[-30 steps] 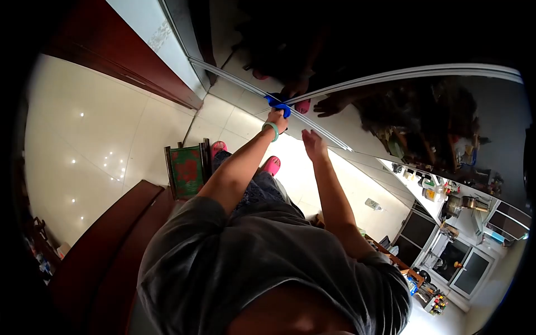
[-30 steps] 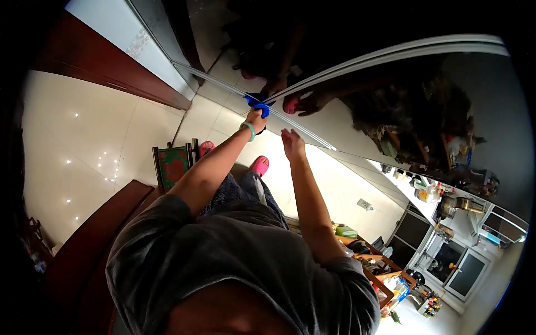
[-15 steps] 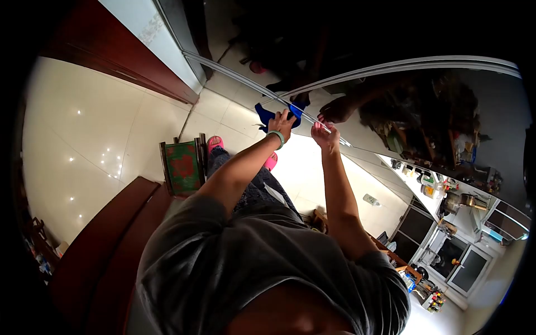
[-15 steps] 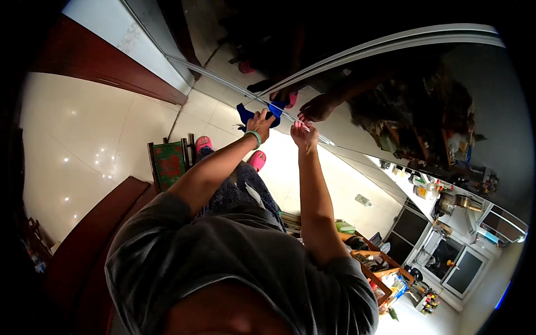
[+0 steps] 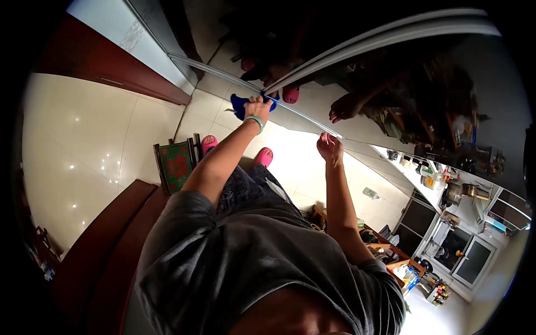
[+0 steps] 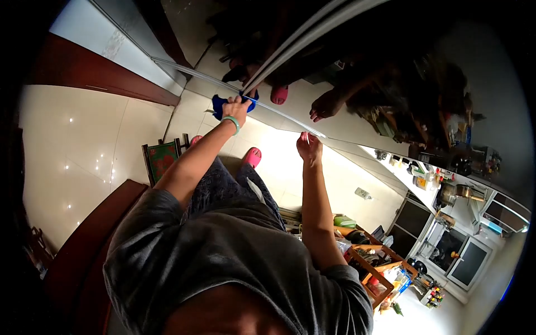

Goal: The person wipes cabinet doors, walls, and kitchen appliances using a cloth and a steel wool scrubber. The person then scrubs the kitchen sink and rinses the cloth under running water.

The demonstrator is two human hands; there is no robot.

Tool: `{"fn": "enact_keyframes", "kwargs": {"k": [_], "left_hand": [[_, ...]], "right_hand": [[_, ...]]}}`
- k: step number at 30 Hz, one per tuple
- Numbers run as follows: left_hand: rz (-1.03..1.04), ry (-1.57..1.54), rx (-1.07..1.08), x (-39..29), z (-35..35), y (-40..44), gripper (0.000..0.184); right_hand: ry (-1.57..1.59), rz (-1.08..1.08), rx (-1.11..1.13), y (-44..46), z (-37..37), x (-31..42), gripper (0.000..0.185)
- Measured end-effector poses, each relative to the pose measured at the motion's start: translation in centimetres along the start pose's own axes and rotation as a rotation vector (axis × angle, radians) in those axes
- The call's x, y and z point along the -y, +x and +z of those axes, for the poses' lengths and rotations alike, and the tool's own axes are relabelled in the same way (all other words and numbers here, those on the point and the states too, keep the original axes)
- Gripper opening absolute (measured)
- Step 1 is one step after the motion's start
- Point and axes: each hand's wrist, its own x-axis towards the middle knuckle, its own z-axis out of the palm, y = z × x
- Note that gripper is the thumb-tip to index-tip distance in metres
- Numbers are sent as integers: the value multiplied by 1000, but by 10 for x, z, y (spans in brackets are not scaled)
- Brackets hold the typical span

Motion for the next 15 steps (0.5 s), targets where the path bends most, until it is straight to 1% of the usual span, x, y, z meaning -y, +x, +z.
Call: {"fn": "enact_keyframes", "kwargs": {"k": [2, 3, 4, 6, 8, 9, 10, 11, 13, 15], "left_hand": [[-32, -1, -13, 8, -6, -4, 26], [-65, -30, -26, 10, -11, -5, 25], [-78, -44, 23, 12, -17, -5, 29], [-162, -167, 79, 5, -20, -7, 36], [-194, -226, 131, -10, -17, -5, 40], [-185, -284, 223, -21, -17, -4, 43], [-184, -327, 165, -29, 5, -2, 46], [-203, -334, 176, -40, 2, -1, 46], [-233, -339, 186, -39, 2, -4, 46], [-156, -279, 110, -30, 10, -1, 41]], "right_hand": [[34, -8, -76, -16, 1, 4, 10], [-6, -2, -71, -23, -4, 9, 16], [5, -3, -72, -25, -8, 13, 16], [61, -20, -139, -29, -17, 18, 12], [35, -47, -125, -44, -13, 13, 4], [23, -20, -102, -41, -16, 14, 3], [9, 8, -80, -34, -24, 12, 3], [79, 111, 173, 14, -77, 21, 16], [36, 129, 129, 11, -63, 10, 15], [-16, 163, 21, 8, -41, 2, 14]]}}
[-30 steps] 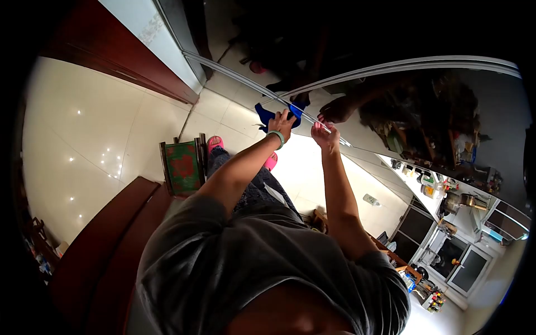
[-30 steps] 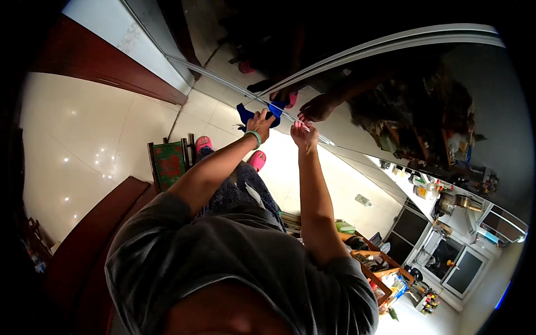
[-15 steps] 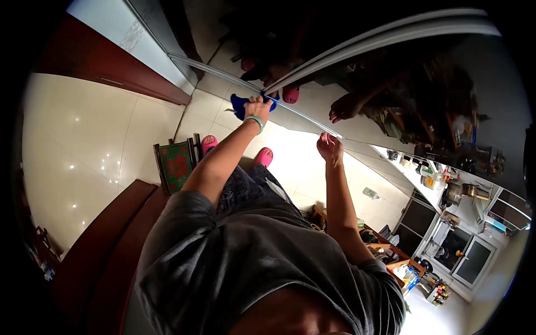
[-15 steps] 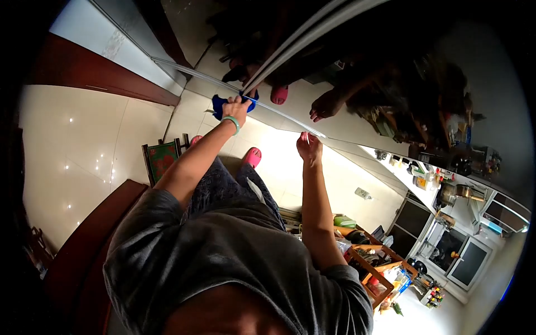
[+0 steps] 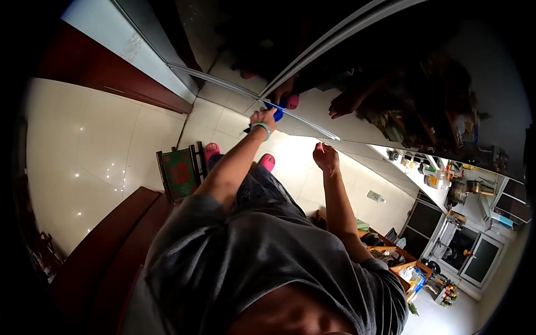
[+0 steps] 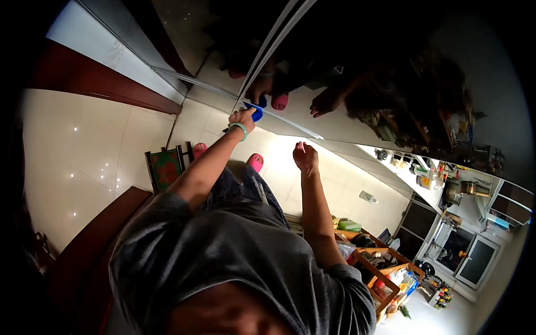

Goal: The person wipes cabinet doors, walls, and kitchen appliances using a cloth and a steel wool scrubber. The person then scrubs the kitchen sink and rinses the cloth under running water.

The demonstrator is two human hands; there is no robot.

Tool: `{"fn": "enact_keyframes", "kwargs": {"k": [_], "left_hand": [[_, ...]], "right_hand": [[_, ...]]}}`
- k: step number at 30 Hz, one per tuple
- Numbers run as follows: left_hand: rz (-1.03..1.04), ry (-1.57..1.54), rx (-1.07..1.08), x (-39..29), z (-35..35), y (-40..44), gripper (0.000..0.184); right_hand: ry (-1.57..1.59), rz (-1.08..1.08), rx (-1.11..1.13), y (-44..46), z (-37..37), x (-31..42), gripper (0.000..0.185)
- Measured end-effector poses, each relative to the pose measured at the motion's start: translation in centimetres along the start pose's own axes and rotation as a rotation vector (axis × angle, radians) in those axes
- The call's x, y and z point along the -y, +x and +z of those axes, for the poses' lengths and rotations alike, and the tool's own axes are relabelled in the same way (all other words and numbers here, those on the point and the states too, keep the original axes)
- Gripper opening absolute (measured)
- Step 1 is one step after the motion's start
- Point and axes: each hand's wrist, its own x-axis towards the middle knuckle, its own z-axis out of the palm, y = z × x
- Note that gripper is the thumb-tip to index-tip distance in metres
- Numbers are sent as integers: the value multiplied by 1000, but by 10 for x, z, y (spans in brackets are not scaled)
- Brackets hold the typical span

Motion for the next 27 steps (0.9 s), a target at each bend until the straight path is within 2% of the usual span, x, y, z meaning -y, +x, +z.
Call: {"fn": "enact_keyframes", "kwargs": {"k": [1, 2, 4, 5, 7, 8, 9, 11, 12, 13, 14, 17, 19, 20, 22, 23, 25, 26, 27], "left_hand": [[-1, 27, 44, 8, -18, 2, 39], [-22, 22, 26, 17, -34, 1, 39], [-46, 31, -2, 32, -40, 1, 41], [-49, 32, -7, 30, -35, 2, 41], [-122, -74, 86, 9, -21, 0, 52], [-118, -82, 136, -5, -10, 1, 52], [-117, -96, 58, -15, 3, -1, 50], [-133, -182, 92, -22, -9, -4, 51], [-155, -181, 84, -8, -12, -5, 51], [-67, -96, 76, 3, -16, -1, 51], [22, -13, 73, 9, -26, -3, 51], [-65, 52, -9, 44, -39, 2, 54], [-46, 81, 44, 49, -37, -3, 56], [-80, 57, 51, 45, -36, -2, 57], [-106, -3, 78, 39, -42, -4, 57], [-103, -1, 75, 42, -39, -5, 57], [-89, -40, 86, 48, -29, -9, 58], [-94, -16, 69, 50, -29, -15, 55], [-99, -16, 68, 50, -31, -22, 55]], "right_hand": [[8, 27, -48, 3, 7, 0, 15], [-42, -84, -68, -32, 44, -15, 10], [-158, -184, 28, -59, 68, -27, 9], [-229, -178, 149, -47, 53, -19, 11], [-182, -153, 149, -24, 26, -10, 9], [-139, -103, 46, -18, 18, -7, 12], [-95, -53, -56, -12, 10, -4, 17], [-118, -39, -89, -6, -2, -5, 16], [-122, 22, 56, 4, -10, -9, 15], [-117, 68, 204, 13, -14, -8, 15], [-113, 65, 183, 6, -3, -12, 13], [-123, 56, 173, -17, 41, -30, 9], [-136, 167, 473, 21, 27, -29, 8], [-136, 171, 475, 32, 32, -34, 8], [77, 307, 711, 49, 41, -55, 10], [118, 122, 205, 55, 53, -65, 17], [74, 200, 370, 74, 62, -79, 23], [72, 162, 254, 42, 89, -92, 27], [69, 166, 254, 36, 98, -99, 27]]}}
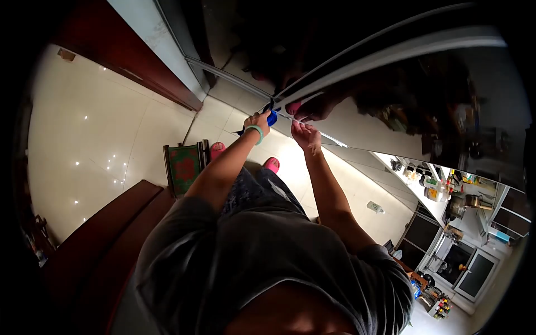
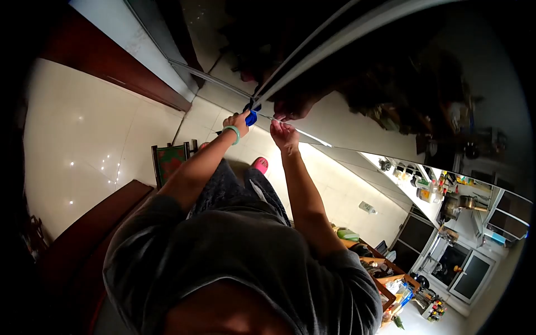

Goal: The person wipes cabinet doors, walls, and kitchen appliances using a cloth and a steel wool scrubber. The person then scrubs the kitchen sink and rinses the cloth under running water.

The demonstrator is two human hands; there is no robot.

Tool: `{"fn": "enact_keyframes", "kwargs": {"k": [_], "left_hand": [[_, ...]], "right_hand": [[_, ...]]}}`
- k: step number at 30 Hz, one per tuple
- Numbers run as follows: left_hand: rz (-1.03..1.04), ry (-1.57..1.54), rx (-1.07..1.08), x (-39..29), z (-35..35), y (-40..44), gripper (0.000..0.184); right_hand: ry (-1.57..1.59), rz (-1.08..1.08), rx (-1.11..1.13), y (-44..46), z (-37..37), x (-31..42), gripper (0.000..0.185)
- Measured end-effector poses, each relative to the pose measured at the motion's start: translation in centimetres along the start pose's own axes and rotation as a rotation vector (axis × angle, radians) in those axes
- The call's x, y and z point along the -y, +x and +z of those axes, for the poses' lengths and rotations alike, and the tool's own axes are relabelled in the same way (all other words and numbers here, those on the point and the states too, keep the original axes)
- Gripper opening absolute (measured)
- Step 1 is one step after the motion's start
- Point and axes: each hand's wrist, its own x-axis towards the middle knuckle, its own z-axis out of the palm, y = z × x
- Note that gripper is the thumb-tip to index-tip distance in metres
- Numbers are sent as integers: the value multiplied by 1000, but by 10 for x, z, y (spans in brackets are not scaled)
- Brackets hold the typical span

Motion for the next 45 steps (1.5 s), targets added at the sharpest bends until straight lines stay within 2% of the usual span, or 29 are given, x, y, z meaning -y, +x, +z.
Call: {"fn": "enact_keyframes", "kwargs": {"k": [2, 4, 5, 8, 10, 11, 12, 14, 15, 16, 18, 20, 22, 24, 25, 27, 28, 29, 30, 32, 33, 34, 35, 36, 37, 39, 41, 42, 45], "left_hand": [[-3, -39, 88, 5, -5, -16, 56], [46, -46, 51, 19, 10, -26, 57], [58, -76, 90, 22, 9, -34, 59], [109, -197, 118, 56, 25, -39, 55], [8, -820, 129, 80, 48, -30, 47], [87, -1047, -234, 81, 64, -29, 40], [7, -1107, -300, 81, 76, -22, 42], [-53, -1060, -164, 67, 83, -8, 44], [125, -1111, -255, 39, 46, -26, 44], [203, -910, -295, 25, 29, -28, 43], [271, -721, -434, 0, 26, -24, 38], [248, -638, -338, -6, 15, -18, 39], [263, -706, -374, -7, -7, -7, 38], [332, -633, -233, -3, -6, 4, 46], [271, -640, -135, -6, -17, 0, 55], [310, -660, -122, -4, -7, 6, 58], [317, -647, -111, -4, -7, 7, 57], [302, -592, -70, -4, -19, 1, 54], [299, -599, -64, 0, -16, -1, 54], [400, -295, -132, 11, -19, -11, 52], [377, -325, -121, 12, -20, -20, 47], [455, -282, -194, 14, -16, -21, 40], [462, -292, -225, 14, -14, -25, 38], [469, -304, -253, 13, -12, -31, 35], [421, -316, -211, 9, -15, -38, 33], [412, -313, -207, 5, -19, -49, 33], [422, -324, -243, 0, -25, -56, 31], [421, -331, -235, -2, -27, -60, 31], [553, -406, -501, -15, -42, -74, 31]], "right_hand": [[105, -30, -226, -5, 14, -15, 26], [-61, -26, -259, -16, 6, -19, 25], [-45, -69, -171, -14, -3, -19, 24], [168, -130, -248, -22, -6, -24, 24], [297, -139, -201, -31, 1, -32, 32], [291, -141, -205, -32, 1, -33, 32], [326, -125, -155, -32, 2, -34, 37], [354, -109, -106, -31, 3, -34, 41], [353, -112, -190, -28, 2, -31, 42], [348, -115, -275, -26, 3, -26, 44], [183, -115, -78, -30, 8, -14, 40], [83, -27, -63, -35, 15, 11, 35], [-51, -189, -140, -42, 26, 28, 35], [-105, -88, -169, -24, -5, 57, 37], [-196, 8, 5, -14, -24, 56, 34], [-355, -235, -307, -70, 52, -31, 29], [-148, 3, -262, -40, 16, -14, 34], [-45, 71, -282, -35, 14, -21, 36], [-99, 74, -253, -30, 10, -28, 34], [-456, 239, 53, -36, 14, -37, 26], [-1199, 10, 20, -45, 15, -37, 21], [-1934, -252, -12, -99, 76, -72, 16], [-2235, -748, 290, -135, 106, -90, 13], [-2298, -913, 487, -169, 139, -102, 13], [-2382, -1419, 757, -195, 166, -105, 12], [-2502, -2042, 913, -245, 218, -76, 15], [-2665, -2829, 242, -292, 291, -58, 13], [-2574, -3102, 24, -304, 320, -48, 25], [-2539, -3411, 150, -321, 359, -64, 45]]}}
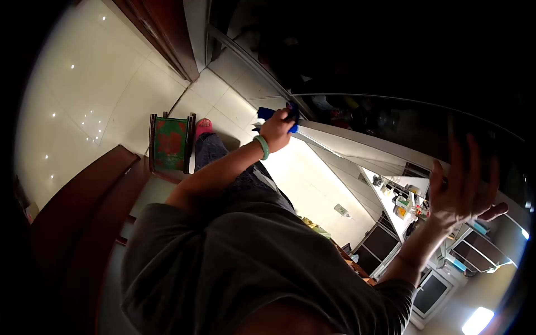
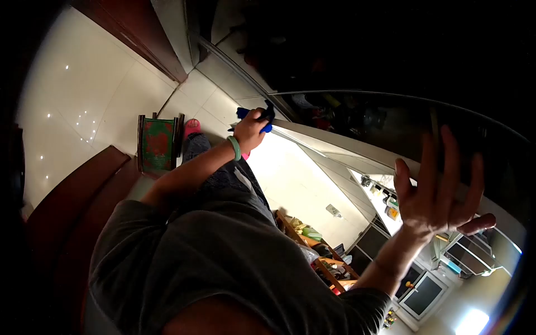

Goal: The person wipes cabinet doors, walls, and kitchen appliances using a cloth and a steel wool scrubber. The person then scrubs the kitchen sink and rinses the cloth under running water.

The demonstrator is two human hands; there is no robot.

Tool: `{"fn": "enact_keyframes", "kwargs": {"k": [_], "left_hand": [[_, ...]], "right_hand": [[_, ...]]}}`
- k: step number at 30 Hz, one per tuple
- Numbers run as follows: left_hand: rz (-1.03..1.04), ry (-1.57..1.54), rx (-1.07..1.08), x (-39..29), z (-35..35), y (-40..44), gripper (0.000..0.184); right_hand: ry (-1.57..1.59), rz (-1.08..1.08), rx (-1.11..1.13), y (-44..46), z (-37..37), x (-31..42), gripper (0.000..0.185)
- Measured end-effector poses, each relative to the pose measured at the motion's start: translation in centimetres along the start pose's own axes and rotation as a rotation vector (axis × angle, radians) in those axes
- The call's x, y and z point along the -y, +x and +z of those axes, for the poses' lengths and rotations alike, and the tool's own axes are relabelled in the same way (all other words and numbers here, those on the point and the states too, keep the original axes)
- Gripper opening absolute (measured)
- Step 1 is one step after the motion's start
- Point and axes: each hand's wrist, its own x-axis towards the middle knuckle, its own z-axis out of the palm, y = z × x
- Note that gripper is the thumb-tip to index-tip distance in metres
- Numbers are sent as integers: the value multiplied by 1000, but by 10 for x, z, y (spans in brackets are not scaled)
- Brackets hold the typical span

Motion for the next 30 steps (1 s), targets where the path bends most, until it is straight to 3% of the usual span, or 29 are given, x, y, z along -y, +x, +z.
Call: {"fn": "enact_keyframes", "kwargs": {"k": [2, 4, 7, 9, 10, 16, 19, 21, 23, 25, 27, 30], "left_hand": [[-4, -110, -53, -42, -25, 13, 35], [110, -144, -232, -92, -54, 29, 39], [184, -192, -244, -135, -84, 38, 43], [233, -24, -349, -119, -64, 33, 43], [141, 17, -149, -106, -53, 22, 42], [-175, 194, 16, 19, 25, -17, 30], [-261, 96, 47, 11, 27, -7, 32], [-213, -77, -43, -15, 15, 3, 28], [-51, -114, -194, -73, -30, 16, 33], [66, -147, -246, -108, -63, 26, 50], [128, -154, -320, -94, -42, 25, 55], [-34, -205, -226, -62, -13, 15, 56]], "right_hand": [[98, -149, 206, 2, -7, -11, 37], [113, -144, 247, 2, -6, -14, 33], [101, -165, 282, 10, -10, -12, 23], [65, -128, 309, 11, -14, -10, 23], [60, -133, 314, 11, -16, -11, 23], [104, -125, 357, 13, -19, -12, 24], [131, -110, 382, 16, -17, -10, 27], [124, -108, 362, 15, -17, -8, 29], [126, -88, 366, 11, -16, -9, 29], [130, -73, 373, 9, -16, -10, 29], [117, -68, 362, 8, -16, -11, 30], [156, -95, 304, 9, -14, -13, 30]]}}
